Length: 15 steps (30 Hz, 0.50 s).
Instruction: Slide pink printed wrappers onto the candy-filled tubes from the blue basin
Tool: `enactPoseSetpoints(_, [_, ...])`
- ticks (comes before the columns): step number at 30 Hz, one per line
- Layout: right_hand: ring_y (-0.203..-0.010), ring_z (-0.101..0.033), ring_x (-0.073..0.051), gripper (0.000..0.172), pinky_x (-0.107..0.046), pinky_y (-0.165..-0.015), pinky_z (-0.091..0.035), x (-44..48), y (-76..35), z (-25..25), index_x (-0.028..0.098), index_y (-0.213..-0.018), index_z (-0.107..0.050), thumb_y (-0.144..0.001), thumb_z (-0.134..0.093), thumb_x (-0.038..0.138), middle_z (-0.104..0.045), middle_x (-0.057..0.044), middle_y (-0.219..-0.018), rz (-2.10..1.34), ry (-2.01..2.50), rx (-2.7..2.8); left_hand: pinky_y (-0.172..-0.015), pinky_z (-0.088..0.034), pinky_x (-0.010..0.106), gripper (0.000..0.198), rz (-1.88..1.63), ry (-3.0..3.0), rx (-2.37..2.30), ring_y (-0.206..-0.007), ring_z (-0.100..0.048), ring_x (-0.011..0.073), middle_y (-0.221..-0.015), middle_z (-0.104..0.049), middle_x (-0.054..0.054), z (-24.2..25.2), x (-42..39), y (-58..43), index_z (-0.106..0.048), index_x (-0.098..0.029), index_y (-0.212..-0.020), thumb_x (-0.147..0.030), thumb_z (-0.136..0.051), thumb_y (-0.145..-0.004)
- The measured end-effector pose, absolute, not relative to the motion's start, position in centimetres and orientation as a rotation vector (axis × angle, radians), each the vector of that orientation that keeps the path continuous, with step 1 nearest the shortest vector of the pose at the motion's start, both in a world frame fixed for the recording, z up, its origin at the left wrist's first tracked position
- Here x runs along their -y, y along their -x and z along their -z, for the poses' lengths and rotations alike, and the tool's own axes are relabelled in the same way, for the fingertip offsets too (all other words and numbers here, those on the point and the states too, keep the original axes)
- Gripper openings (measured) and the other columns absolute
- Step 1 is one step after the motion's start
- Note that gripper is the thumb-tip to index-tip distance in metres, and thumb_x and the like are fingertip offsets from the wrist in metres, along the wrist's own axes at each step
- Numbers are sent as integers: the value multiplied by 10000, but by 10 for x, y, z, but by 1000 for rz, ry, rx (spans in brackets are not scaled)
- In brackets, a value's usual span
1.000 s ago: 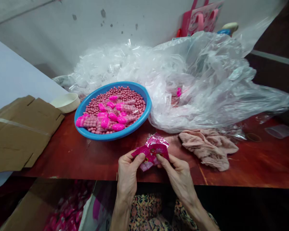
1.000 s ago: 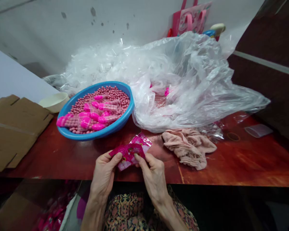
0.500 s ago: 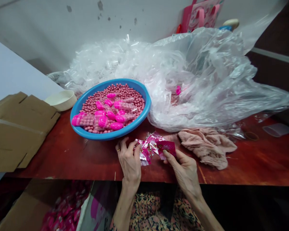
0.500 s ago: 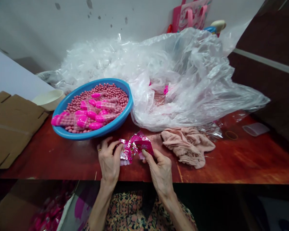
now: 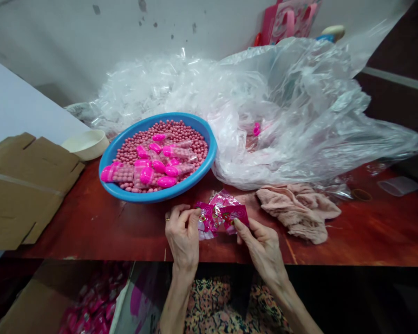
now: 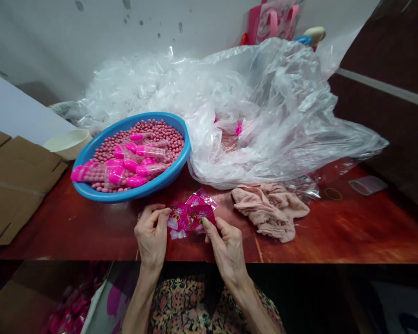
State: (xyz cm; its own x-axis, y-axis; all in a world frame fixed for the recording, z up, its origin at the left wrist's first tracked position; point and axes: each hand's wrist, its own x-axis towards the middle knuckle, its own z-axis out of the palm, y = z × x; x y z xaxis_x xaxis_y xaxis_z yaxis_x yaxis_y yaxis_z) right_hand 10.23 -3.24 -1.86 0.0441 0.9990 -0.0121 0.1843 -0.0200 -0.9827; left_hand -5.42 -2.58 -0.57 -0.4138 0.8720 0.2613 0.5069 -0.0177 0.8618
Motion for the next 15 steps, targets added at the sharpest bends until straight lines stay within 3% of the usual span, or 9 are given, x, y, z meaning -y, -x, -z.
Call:
enactPoseSetpoints(3, [-437, -381, -94, 340, -211, -431, -286, 40, -94, 17, 165, -582, -551, -847, -507, 374, -425, 48, -483, -1119, 1340, 1375, -752, -415, 333, 131, -1357, -1339, -1656, -847, -556, 226, -848, -646, 64, -8, 33, 45, -715, -181, -779, -289, -669, -720])
enactPoseSetpoints(5, [-442, -400, -97, 319, -211, -435, -303, 45, -88, 14, 163, -596, -570, -848, -501, 346, -444, 41, -499, -1121, 1302, 1425, -652, -433, 282, 107, -1303, -1232, -1499, -736, -566, 185, -757, -639, 33, -13, 38, 37, -709, -175, -754, -268, -683, -709])
enactPoseSetpoints(8, [-514, -487, -120, 282, -221, -512, -370, 48, -81, 10, 167, -594, -585, -837, -511, 289, -515, 15, -561, -1094, 1244, 1487, -496, -373, 213, 169, -1325, -1009, -1388, -532, -453, 98, -579, -523, -30, -13, 44, 28, -646, -158, -629, -264, -636, -760])
enactPoseSetpoints(12, [-666, -568, -161, 236, -230, -612, -441, 47, -79, 6, 167, -659, -618, -839, -516, 282, -585, -35, -711, -1071, 1169, 1533, -483, -343, 176, 171, -1451, -777, -1313, -520, -384, 65, -557, -489, -56, -12, 46, 27, -615, -151, -593, -227, -666, -738])
enactPoseSetpoints(15, [-643, -569, -157, 272, -224, -586, -460, 47, -77, 5, 168, -666, -606, -873, -485, 297, -587, -41, -716, -1093, 1143, 1559, -459, -329, 160, 173, -1523, -655, -1245, -498, -371, 54, -529, -490, -62, -18, 46, 29, -620, -147, -563, -203, -693, -709])
